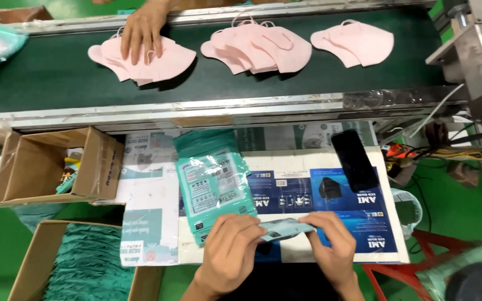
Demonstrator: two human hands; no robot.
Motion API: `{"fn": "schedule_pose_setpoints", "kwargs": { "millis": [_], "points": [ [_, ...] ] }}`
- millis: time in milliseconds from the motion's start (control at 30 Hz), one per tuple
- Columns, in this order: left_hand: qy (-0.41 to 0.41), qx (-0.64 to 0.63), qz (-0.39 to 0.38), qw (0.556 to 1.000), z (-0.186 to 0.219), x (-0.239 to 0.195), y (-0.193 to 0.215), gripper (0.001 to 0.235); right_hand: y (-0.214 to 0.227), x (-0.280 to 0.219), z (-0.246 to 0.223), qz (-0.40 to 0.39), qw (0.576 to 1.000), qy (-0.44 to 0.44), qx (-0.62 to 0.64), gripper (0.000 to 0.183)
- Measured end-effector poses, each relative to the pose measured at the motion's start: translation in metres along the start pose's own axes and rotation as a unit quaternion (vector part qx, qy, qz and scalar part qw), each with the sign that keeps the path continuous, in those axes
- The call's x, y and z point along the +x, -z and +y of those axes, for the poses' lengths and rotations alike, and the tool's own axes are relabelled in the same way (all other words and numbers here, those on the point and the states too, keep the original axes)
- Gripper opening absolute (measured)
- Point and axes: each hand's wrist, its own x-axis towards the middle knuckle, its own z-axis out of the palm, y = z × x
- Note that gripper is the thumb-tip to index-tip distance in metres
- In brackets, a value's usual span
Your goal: Packaging face masks into plastic bags at a conveyor belt workstation.
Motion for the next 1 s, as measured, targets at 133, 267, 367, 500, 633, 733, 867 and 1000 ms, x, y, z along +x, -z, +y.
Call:
{"fn": "schedule_pose_setpoints", "kwargs": {
  "millis": [133,267,367,500,633,733,867,1000],
  "points": [
    [0.064,-0.053,0.012,0.996,-0.007,-0.008,0.006,0.029,-0.003,0.001,-0.002,-0.002,1.0,-0.017,0.014,0.025],
    [0.015,0.159,-0.004,0.987,0.006,0.022,0.022,0.029,0.012,0.017,-0.02,-0.051,0.996,0.06,-0.052,0.031],
    [-0.073,0.132,-0.098,0.984,0.011,0.013,0.013,0.033,0.023,0.023,-0.031,-0.088,0.983,0.123,-0.102,0.035],
    [-0.081,0.034,-0.145,0.986,0.001,0.002,0.003,0.035,0.03,0.027,-0.036,-0.096,0.978,0.162,-0.089,0.041],
    [0.031,-0.057,-0.084,0.994,0.005,0.006,-0.002,0.029,0.026,0.009,-0.021,-0.054,0.996,0.044,0.05,0.034],
    [0.03,-0.072,-0.078,0.994,0.012,0.016,-0.003,0.029,0.022,0.002,-0.017,-0.037,0.997,0.006,0.075,0.03],
    [-0.001,-0.085,-0.068,0.994,0.013,0.009,-0.015,0.037,0.027,0.007,-0.029,-0.028,0.997,0.018,0.068,0.036],
    [0.02,-0.102,-0.074,0.992,0.021,0.018,-0.017,0.035,0.028,-0.003,-0.016,-0.009,0.996,0.014,0.089,0.038]
  ]
}}
